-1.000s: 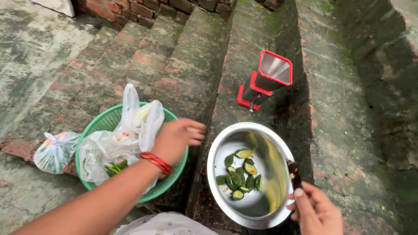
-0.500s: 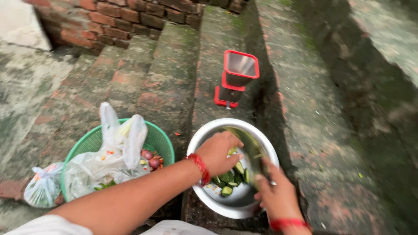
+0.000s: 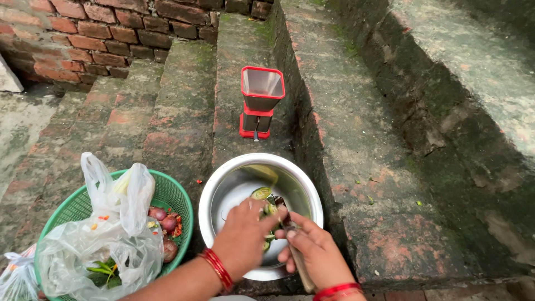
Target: The person slices a bitter melon with a knife over a metal bowl, then picks up a small vegetable and trims it with the knife before placing it back into a green basket.
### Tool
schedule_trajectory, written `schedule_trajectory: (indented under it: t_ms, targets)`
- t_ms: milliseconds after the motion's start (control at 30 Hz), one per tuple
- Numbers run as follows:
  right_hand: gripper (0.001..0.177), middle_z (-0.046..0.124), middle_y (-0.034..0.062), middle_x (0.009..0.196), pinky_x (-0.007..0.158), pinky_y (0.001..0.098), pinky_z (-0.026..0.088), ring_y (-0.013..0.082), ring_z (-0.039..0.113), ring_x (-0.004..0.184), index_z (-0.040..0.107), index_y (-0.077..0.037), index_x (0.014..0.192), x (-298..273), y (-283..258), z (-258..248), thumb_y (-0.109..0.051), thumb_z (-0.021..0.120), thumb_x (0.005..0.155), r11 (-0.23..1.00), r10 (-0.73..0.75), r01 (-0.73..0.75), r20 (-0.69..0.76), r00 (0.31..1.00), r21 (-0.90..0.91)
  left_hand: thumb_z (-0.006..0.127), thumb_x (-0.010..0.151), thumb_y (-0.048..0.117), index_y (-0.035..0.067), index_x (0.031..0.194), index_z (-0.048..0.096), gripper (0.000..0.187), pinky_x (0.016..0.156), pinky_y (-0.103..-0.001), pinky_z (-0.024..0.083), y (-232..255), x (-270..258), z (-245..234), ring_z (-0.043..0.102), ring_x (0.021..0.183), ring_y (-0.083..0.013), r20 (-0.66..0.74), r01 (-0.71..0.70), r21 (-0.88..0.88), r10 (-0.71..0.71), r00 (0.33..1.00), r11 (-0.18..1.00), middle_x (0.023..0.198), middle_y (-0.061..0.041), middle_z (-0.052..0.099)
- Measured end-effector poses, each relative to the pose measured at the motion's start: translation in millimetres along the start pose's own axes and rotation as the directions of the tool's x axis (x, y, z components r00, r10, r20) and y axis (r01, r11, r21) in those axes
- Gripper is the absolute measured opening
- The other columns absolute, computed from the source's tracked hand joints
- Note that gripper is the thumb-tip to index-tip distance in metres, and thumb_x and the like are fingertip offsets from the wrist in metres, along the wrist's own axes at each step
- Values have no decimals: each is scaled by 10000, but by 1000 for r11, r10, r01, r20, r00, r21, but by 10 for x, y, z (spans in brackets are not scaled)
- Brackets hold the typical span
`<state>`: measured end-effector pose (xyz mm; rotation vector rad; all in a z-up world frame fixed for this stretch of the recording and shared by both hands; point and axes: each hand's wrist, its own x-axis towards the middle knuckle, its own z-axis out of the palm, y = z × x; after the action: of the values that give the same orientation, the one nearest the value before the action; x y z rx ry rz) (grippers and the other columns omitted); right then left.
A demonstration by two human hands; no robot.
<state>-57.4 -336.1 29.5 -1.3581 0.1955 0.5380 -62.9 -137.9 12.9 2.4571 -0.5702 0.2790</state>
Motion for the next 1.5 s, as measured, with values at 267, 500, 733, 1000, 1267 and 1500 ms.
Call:
schedule_trajectory:
  t_ms: [267,500,733,1000,1267,1500]
  targets:
    - [476,766,82,1192,812,315,591,165,750,969,654,-94,1354,-353,-348,-21,-100,680,879,476,-493,368,104,864,-799,746,856,325,187,1013,624,242,1155,-503,318,-350,-11,-229,419,1424,-359,-199,28,156,3,980,987,1477,-104,520]
    - [499,777,147,1019,814,340,556,185,744,846,683,-186,1369,-515,-1072,-937,-163,758,877,288,-658,-175,-328,678,-941,825,728,315,59,1397,501,786,1039,-537,312,-460,-257,-418,410,1296,-431,-396,355,-112,-370,841,928,1448,-252,458]
    - [459,800,122,954,734,365,584,238,751,731,729,-222,1299,-128,-719,-920,-220,766,841,309,-598,63,-142,789,-949,808,781,251,60,1392,534,697,1080,-407,434,-727,-453,114,566,1266,-326,-355,482,-390,-611,708,785,1319,-181,619]
    - [486,716,156,1138,933,418,539,362,683,1071,697,-219,1263,689,46,-137,-192,751,781,-42,-291,308,307,906,-950,810,761,305,-14,1397,466,791,954,-348,572,-708,-484,303,744,1092,-263,205,637,-746,-843,498,194,1194,-182,727]
    - [591,760,92,1075,905,366,590,239,758,962,652,-246,1343,1417,-115,-180,-290,831,782,2,8,278,278,961,-961,713,777,191,133,1535,352,841,843,-577,610,-706,-431,372,777,1031,-438,504,684,-719,-772,387,-126,1224,-204,745]
    - [716,722,172,1166,867,412,592,278,759,858,589,-122,1408,2246,-1499,-27,-381,807,778,212,-621,310,117,775,-927,700,794,193,119,1474,409,743,829,-554,595,-1097,-305,172,757,1010,-408,425,506,-836,-835,351,-213,1202,-187,744]
